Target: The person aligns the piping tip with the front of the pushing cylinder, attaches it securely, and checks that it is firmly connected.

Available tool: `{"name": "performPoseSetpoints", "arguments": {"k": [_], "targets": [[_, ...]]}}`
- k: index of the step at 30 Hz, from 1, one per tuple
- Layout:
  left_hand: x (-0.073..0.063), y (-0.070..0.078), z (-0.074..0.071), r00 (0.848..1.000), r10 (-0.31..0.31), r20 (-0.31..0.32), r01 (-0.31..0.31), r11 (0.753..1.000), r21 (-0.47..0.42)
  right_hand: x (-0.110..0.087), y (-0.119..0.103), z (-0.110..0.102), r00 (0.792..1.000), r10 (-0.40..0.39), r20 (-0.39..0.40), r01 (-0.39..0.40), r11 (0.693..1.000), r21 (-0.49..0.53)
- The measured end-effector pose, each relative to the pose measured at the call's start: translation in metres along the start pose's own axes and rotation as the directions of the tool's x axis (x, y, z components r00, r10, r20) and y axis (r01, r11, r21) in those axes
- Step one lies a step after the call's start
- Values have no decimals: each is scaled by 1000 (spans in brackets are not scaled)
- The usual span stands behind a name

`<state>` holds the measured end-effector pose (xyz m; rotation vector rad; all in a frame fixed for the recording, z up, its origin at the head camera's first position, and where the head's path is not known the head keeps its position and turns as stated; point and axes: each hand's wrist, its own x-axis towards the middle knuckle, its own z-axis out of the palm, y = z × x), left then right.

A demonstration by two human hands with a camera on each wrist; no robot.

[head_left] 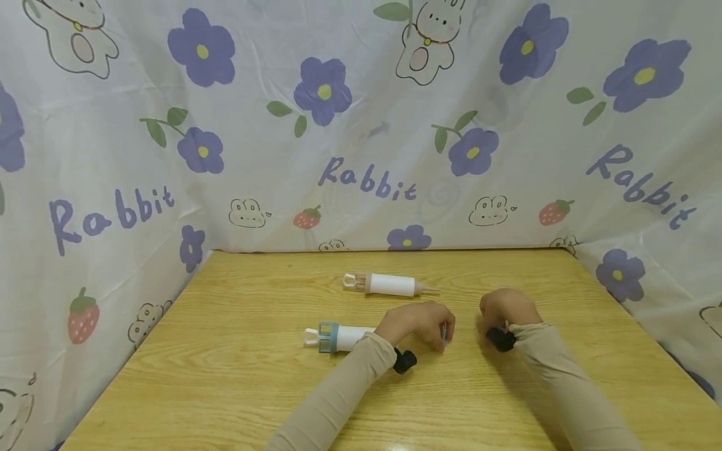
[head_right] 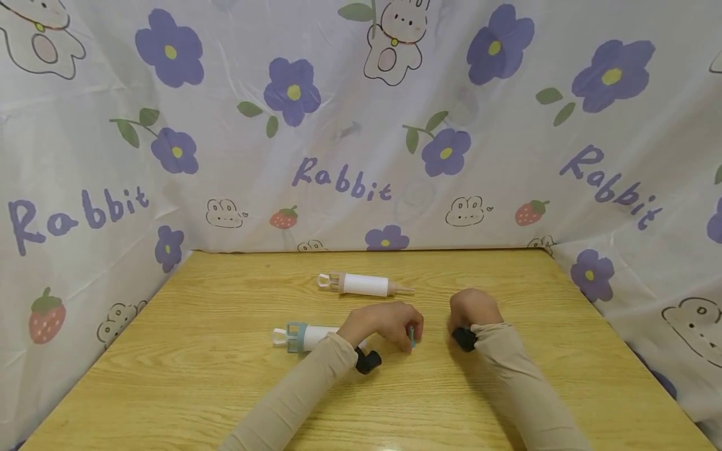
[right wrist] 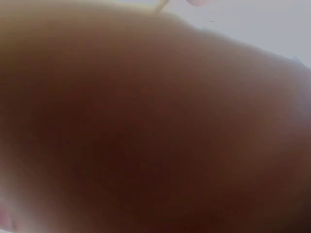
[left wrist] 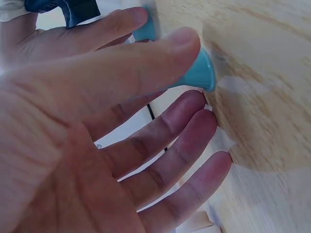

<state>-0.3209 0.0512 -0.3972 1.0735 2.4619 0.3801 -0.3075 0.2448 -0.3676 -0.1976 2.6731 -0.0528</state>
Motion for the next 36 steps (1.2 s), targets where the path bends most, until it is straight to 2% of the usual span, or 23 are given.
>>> {"name": "performPoseSetpoints", "arguments": {"k": [9, 13, 17, 22, 25, 31, 34, 36], "targets": [[0, 2, 2, 999, -18, -29, 19, 999, 33, 2, -2, 3, 1000, -23, -15, 23, 1000, -1], [-1, 3, 2, 999, -20, -31, 20, 999, 26, 4, 1, 1, 998, -57, -25, 58, 997, 54], [-1, 3, 1, 999, 4, -41, -3, 1000, 24, 7, 4, 0, 996, -91, -9, 91, 990, 105], [0, 0, -1, 998, 32, -60, -31, 999, 18, 9, 7, -1, 996, -93, 3, 91, 975, 201], [0, -3, -4, 996, 46, -70, -45, 999, 13, 11, 7, -4, 992, -127, 13, 121, 965, 233], [-3, -12, -17, 991, 73, -112, -75, 997, -9, 14, 4, -10, 969, -246, 13, 234, 937, 259], [-10, -18, -28, 987, 72, -141, -78, 996, -40, 17, 4, -11, 949, -315, -27, 309, 905, 292], [-16, -23, -36, 983, 65, -169, -74, 996, -48, 19, 6, -12, 925, -372, -78, 377, 867, 325]]}}
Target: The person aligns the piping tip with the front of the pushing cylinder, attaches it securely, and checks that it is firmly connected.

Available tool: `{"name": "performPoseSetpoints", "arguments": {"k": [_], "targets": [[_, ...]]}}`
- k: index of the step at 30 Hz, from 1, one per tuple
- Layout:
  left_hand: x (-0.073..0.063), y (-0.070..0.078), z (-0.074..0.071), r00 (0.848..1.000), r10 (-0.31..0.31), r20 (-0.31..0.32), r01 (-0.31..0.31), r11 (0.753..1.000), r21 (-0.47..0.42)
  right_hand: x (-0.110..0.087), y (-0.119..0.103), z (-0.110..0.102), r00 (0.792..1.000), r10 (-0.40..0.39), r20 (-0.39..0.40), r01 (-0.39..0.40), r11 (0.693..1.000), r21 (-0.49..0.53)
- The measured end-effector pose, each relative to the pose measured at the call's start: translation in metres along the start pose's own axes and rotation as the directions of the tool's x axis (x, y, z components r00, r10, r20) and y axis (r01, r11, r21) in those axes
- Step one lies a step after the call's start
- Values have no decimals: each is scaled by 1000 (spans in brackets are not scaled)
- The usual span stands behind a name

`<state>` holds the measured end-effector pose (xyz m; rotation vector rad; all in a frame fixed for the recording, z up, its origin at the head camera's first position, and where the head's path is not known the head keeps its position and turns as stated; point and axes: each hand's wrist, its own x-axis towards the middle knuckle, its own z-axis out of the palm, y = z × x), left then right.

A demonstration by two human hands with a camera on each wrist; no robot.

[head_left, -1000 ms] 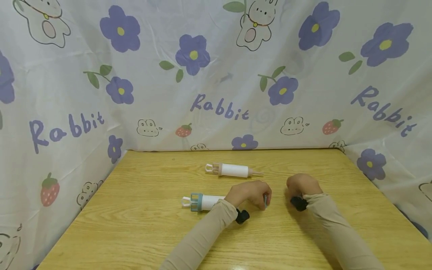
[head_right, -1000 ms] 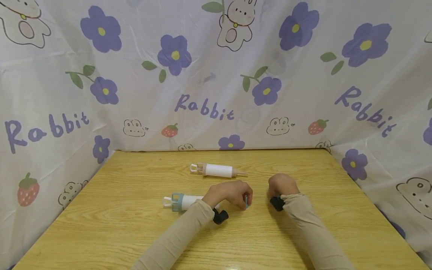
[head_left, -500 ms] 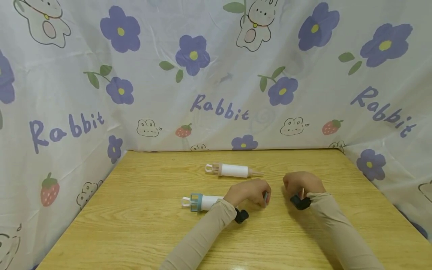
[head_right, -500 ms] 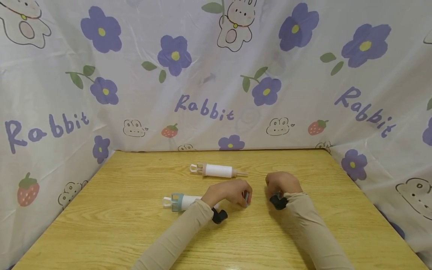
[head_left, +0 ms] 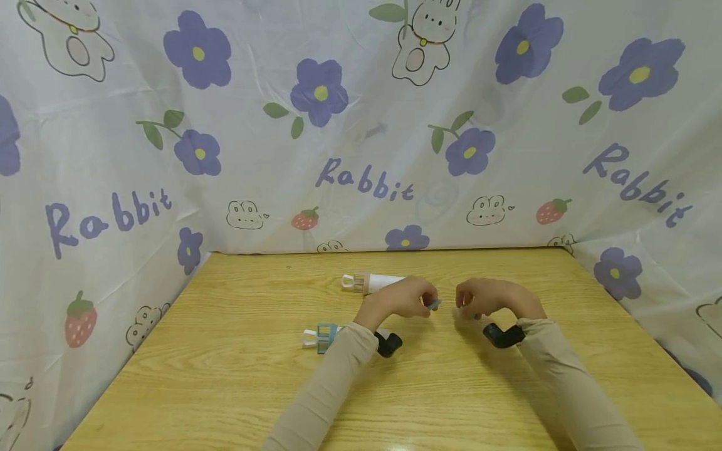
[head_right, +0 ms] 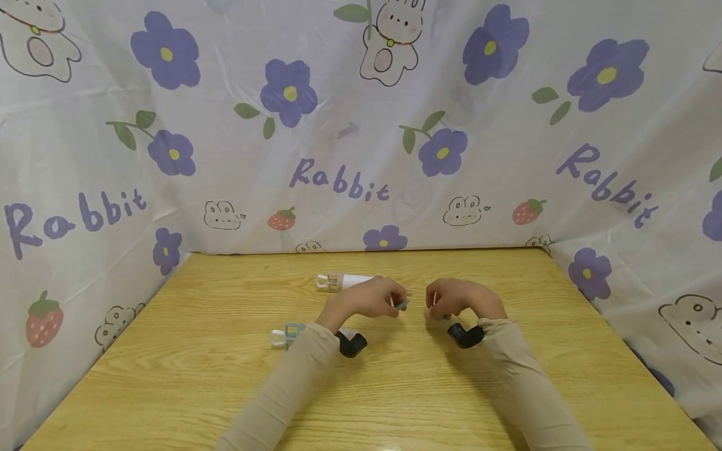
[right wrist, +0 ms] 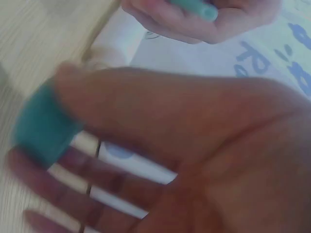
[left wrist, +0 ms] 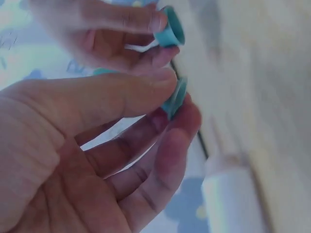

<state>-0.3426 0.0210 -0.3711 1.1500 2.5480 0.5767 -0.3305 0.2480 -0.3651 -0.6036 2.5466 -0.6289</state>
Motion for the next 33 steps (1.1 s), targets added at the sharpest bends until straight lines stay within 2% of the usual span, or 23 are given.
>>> {"name": "performPoseSetpoints", "arguments": {"k": [3, 7, 12, 15, 17, 20, 24, 26, 29, 33], "targets": [[-10, -8, -16, 998, -18, -63, 17, 1000, -20, 0, 3, -6, 990, -126, -68, 131, 989, 65], [-28, -19, -37, 985, -65, -160, 59, 997, -42, -5, 0, -16, 953, -230, -195, 259, 956, 136], [-47, -29, -57, 948, -150, -280, 142, 989, -51, -6, -10, -23, 906, -245, -346, 328, 922, 207], [-55, -31, -66, 926, -174, -334, 167, 985, -51, -1, -16, -25, 878, -224, -424, 350, 904, 247], [-59, -32, -70, 917, -182, -354, 177, 983, -48, 3, -21, -27, 858, -215, -467, 364, 895, 258], [-64, -31, -74, 914, -177, -366, 167, 984, -60, 8, -27, -29, 834, -208, -511, 384, 884, 267], [-69, -28, -78, 908, -151, -391, 127, 988, -86, 12, -40, -31, 817, -209, -537, 412, 864, 290], [-71, -26, -79, 899, -136, -415, 100, 989, -108, 14, -48, -32, 809, -212, -548, 427, 853, 300], [-73, -24, -81, 877, -97, -471, 43, 991, -126, 17, -58, -31, 790, -223, -571, 464, 826, 320], [-78, -19, -84, 829, -51, -556, -28, 991, -134, 20, -66, -29, 761, -251, -598, 531, 771, 352]]}}
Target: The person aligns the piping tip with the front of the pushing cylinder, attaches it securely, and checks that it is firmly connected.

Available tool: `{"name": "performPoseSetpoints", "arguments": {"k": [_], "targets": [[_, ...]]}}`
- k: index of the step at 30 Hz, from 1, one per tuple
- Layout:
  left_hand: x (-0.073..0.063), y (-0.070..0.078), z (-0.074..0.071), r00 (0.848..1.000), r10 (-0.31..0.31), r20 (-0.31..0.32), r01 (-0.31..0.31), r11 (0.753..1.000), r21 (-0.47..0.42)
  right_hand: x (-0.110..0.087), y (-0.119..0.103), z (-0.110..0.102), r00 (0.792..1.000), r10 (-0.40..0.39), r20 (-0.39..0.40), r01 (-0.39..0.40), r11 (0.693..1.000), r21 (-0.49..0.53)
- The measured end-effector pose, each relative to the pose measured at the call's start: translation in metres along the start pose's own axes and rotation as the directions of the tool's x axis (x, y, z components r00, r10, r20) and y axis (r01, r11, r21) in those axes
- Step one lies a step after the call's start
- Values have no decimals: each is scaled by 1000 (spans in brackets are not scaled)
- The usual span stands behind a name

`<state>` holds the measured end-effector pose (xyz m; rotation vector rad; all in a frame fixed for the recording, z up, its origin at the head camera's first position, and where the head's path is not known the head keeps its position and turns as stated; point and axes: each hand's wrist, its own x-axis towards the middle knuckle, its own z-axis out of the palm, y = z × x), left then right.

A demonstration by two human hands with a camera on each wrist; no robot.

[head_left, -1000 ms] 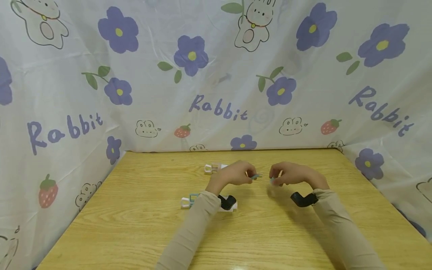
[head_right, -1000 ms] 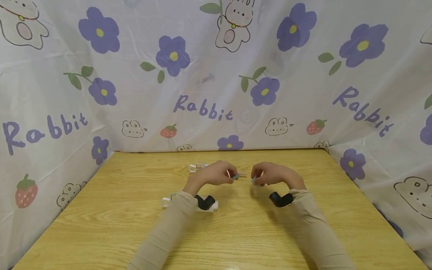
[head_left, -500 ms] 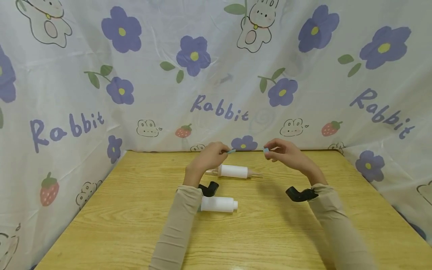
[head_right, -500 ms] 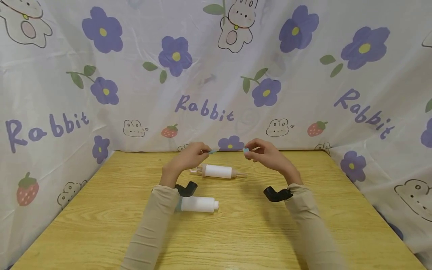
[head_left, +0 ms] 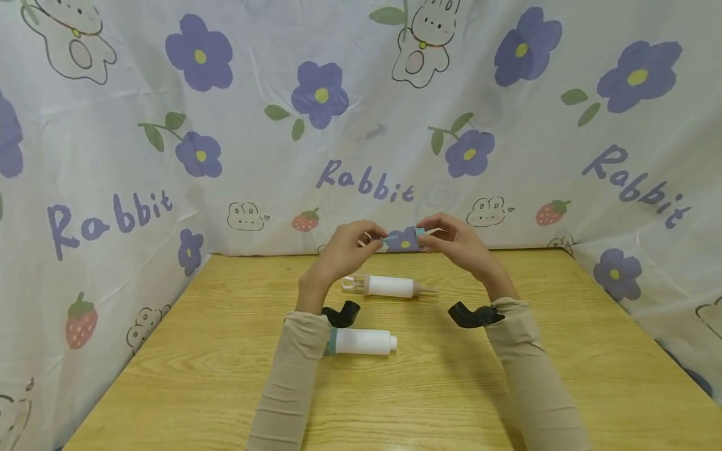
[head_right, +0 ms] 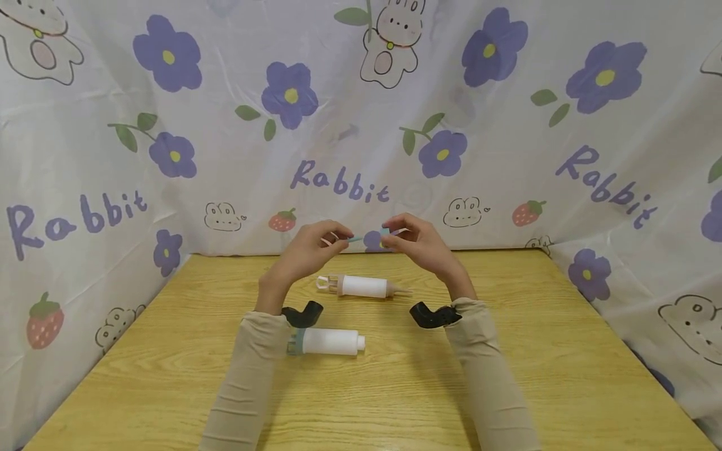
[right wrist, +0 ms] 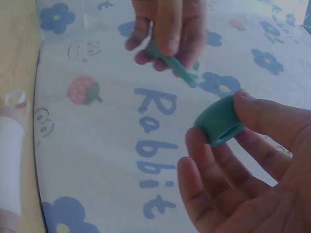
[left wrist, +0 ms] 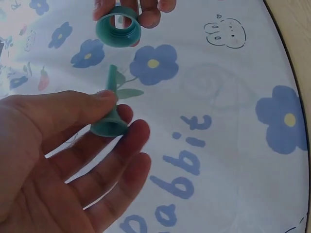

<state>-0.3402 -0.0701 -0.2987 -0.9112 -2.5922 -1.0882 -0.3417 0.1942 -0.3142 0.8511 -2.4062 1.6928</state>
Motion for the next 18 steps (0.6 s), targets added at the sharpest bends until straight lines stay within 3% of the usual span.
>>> {"name": "performPoseSetpoints", "arguments": {"k": [4, 8, 18], "targets": [[-1, 5, -3, 996, 54, -67, -55, 998, -12, 0, -1, 4, 999, -24, -35, 25, 999, 36], [-1, 11, -4, 991, 99, -92, -101, 995, -9, 1, -2, 9, 996, -58, -73, 62, 996, 58], [-1, 18, 1, 984, 146, -99, -146, 989, 13, 2, -10, 26, 994, -104, -25, 106, 990, 89]]}}
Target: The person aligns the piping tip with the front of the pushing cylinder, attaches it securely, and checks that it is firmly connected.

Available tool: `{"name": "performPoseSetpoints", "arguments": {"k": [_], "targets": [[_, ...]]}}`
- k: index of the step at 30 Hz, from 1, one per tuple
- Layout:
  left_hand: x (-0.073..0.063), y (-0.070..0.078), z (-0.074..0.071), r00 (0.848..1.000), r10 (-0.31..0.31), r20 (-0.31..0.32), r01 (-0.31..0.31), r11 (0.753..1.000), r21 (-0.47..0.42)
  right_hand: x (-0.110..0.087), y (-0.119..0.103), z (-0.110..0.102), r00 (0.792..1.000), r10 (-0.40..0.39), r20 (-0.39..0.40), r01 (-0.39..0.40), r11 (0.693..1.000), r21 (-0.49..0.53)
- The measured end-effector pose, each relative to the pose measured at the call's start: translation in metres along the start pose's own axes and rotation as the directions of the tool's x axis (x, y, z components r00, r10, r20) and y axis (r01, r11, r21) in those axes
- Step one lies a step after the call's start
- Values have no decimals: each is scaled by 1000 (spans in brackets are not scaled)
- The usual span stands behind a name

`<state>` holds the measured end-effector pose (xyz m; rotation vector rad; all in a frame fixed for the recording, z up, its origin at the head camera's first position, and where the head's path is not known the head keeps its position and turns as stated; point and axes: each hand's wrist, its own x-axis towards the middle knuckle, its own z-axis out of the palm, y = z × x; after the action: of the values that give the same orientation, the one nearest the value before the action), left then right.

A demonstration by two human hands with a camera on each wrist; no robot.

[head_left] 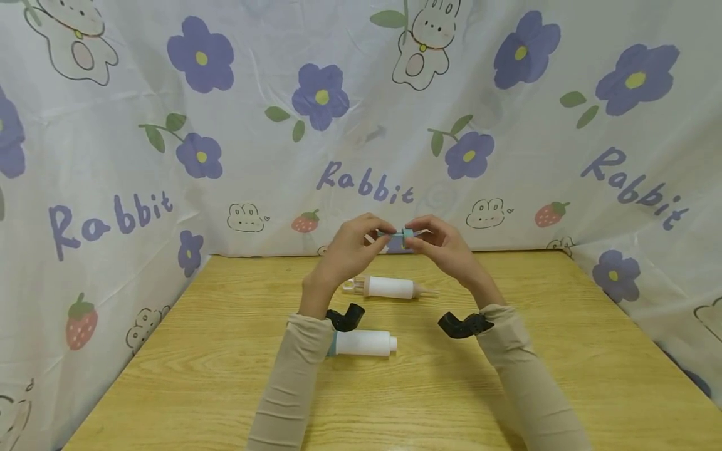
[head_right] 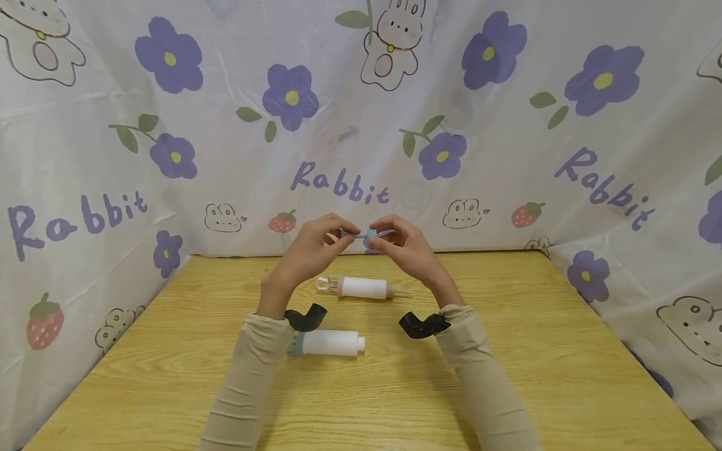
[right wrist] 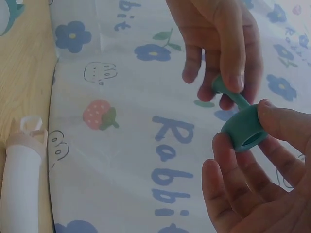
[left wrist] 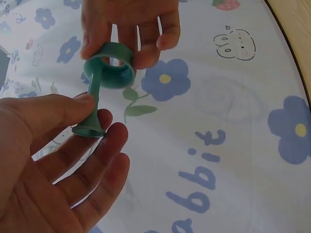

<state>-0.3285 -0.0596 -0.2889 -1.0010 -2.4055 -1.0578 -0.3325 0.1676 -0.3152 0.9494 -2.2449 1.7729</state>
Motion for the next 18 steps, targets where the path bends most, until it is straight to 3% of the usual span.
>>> {"name": "performPoseSetpoints", "arguments": {"k": [18], "targets": [[3, 2, 11, 999, 43, -3, -43, 999, -12, -1, 2, -3, 1000, -9, -18, 8, 1000, -12]]}}
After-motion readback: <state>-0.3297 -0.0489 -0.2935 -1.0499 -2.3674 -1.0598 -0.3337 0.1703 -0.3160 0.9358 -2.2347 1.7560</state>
